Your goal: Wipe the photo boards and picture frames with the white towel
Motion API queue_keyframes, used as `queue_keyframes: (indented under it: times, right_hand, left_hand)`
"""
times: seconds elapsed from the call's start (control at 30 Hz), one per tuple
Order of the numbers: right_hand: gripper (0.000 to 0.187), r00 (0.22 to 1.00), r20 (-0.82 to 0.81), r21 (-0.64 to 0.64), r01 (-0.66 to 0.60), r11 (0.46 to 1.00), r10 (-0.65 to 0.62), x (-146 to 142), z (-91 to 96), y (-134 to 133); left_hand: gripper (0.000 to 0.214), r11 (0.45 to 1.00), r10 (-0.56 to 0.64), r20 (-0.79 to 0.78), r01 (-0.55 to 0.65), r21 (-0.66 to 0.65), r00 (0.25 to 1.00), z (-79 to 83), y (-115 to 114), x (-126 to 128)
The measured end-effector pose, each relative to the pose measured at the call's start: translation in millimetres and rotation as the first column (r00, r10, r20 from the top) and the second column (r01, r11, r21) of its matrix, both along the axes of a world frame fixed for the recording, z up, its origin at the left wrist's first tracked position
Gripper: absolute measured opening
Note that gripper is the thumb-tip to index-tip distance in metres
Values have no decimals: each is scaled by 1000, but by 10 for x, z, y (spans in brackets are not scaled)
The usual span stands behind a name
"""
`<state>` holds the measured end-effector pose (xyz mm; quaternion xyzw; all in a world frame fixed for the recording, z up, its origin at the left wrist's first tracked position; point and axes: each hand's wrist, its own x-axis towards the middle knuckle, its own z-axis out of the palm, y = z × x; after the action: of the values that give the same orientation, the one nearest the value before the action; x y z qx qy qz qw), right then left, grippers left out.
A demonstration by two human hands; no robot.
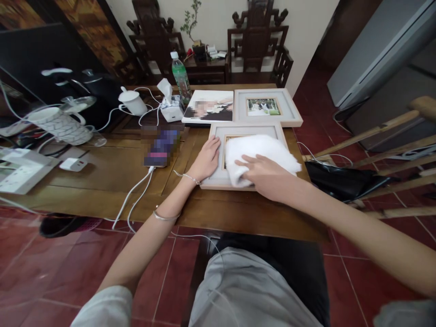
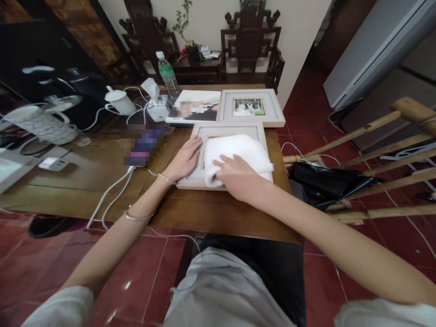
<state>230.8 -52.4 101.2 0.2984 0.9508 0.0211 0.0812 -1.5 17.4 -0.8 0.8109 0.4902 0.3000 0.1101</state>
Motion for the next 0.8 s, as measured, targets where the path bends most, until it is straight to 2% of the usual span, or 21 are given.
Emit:
queue_keyframes:
  times: [0.1, 0.2, 0.33, 0.47, 0.67, 0.8]
  right_hand:
    - [42, 993, -1, -11, 118, 993, -118, 271, 108, -219]
    - [43, 968, 47, 19, 247, 969, -248, 497, 168, -312]
    - [42, 951, 40, 40, 304, 952, -305, 605, 161, -338]
    - [34, 972, 49, 55, 227, 972, -230, 441, 123, -365]
    - [32, 997, -53, 45, 57, 997, -54, -13, 13, -314]
    - [31, 987, -160, 32, -2, 999, 8, -318, -84, -287]
  left_hand:
    - [47, 1000, 12, -12, -12, -17, 1000, 11, -9, 13]
    - [48, 1000, 18, -12, -19, -24, 1000, 22, -16, 23]
    - [47, 999, 23, 4, -23, -22, 1000, 29, -22, 34]
    - [47, 998, 36, 10, -35, -60, 999, 49, -34, 55]
    - [47, 996, 48, 22, -46, -75, 999, 87, -59, 74]
    - [48, 986, 83, 148, -61, -153, 985, 116, -66, 64]
